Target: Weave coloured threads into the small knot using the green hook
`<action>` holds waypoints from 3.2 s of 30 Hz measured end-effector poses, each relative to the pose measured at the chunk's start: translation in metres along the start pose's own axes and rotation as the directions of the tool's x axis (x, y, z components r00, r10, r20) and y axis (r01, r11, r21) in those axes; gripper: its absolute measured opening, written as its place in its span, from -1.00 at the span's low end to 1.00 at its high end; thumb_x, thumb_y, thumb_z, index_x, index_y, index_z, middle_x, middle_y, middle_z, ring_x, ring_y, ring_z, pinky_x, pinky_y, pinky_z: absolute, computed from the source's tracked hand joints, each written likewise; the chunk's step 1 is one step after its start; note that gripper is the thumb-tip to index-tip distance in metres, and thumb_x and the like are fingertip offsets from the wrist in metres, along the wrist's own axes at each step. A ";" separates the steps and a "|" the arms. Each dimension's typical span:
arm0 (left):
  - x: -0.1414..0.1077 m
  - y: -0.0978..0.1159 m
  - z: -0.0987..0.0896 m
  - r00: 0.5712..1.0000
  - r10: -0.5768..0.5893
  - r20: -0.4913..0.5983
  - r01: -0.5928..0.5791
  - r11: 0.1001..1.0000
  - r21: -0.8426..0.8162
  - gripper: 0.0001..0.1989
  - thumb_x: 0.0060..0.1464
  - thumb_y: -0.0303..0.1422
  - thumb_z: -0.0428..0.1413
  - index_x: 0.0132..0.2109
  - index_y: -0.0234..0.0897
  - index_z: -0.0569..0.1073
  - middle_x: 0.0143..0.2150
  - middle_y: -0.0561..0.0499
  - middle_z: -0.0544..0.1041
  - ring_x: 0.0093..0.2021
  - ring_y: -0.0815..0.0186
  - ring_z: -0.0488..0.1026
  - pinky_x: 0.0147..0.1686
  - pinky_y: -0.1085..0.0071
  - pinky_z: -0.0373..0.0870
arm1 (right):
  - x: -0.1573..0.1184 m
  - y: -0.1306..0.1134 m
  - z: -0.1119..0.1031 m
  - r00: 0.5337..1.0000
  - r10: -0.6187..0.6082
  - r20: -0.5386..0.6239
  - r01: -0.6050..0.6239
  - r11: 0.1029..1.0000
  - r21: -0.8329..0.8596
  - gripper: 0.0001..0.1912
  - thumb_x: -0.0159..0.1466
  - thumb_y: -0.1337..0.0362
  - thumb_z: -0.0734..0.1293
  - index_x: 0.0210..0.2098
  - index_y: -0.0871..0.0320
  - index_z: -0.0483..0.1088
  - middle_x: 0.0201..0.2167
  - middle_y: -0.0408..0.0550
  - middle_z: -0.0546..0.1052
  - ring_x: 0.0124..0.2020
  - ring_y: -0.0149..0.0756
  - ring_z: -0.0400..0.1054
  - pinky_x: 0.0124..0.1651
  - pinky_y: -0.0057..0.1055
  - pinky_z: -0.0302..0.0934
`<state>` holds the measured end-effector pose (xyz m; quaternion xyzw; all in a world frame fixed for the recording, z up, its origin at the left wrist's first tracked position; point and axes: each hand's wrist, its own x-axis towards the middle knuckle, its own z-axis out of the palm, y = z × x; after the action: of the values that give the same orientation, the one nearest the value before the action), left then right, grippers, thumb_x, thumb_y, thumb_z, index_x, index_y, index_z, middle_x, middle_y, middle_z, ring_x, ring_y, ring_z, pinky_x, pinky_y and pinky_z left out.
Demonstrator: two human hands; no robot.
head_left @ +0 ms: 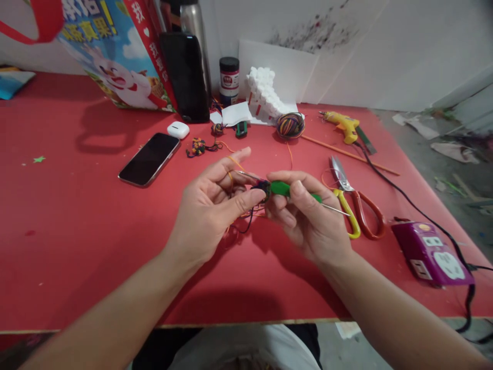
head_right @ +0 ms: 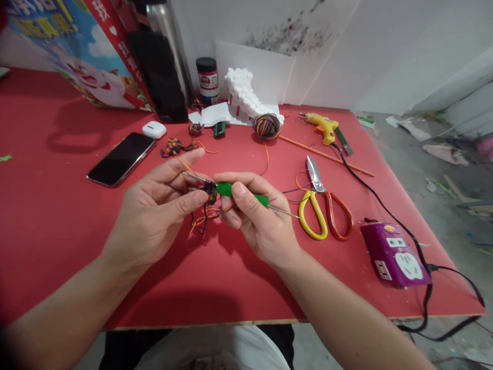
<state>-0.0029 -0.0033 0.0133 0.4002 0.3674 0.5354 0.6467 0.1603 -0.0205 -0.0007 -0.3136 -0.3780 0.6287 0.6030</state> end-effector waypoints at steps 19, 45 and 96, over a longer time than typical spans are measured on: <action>-0.005 0.005 0.009 0.998 0.046 -0.041 -0.041 0.993 0.114 -0.47 -0.02 -0.53 0.45 0.12 -0.15 0.64 -0.30 0.11 0.61 -0.27 0.38 0.55 -0.22 0.45 0.55 | -0.003 -0.002 -0.002 0.993 -0.122 0.004 0.122 0.990 -0.073 -0.81 0.32 0.14 0.56 -0.13 0.07 0.68 -0.47 -0.18 0.58 -0.59 -0.49 0.29 -0.45 -0.44 0.33; -0.001 0.004 0.003 0.999 -0.020 -0.049 0.022 0.999 0.041 -0.37 -0.12 -0.50 0.51 0.15 -0.15 0.65 -0.38 0.17 0.52 -0.32 0.45 0.51 -0.19 0.53 0.55 | -0.005 0.010 -0.018 0.965 -0.217 0.144 0.252 0.919 -0.304 -0.83 0.48 0.18 0.43 0.02 -0.01 0.65 -0.39 -0.16 0.58 -0.47 -0.43 0.38 -0.36 -0.40 0.33; 0.004 0.014 -0.006 0.978 -0.165 0.131 0.157 0.985 0.067 -0.38 -0.19 -0.56 0.50 0.11 -0.29 0.70 -0.42 0.13 0.54 -0.42 0.46 0.49 -0.38 0.55 0.47 | 0.009 0.006 -0.014 0.955 0.139 0.261 -0.167 0.982 0.090 -0.73 0.38 0.03 0.46 -0.21 0.12 0.58 -0.64 -0.36 0.23 -0.70 -0.56 -0.13 -0.56 -0.51 0.00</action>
<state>-0.0136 0.0027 0.0237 0.4230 0.3686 0.4420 0.6999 0.1685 -0.0104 -0.0127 -0.2250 -0.3907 0.7285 0.5158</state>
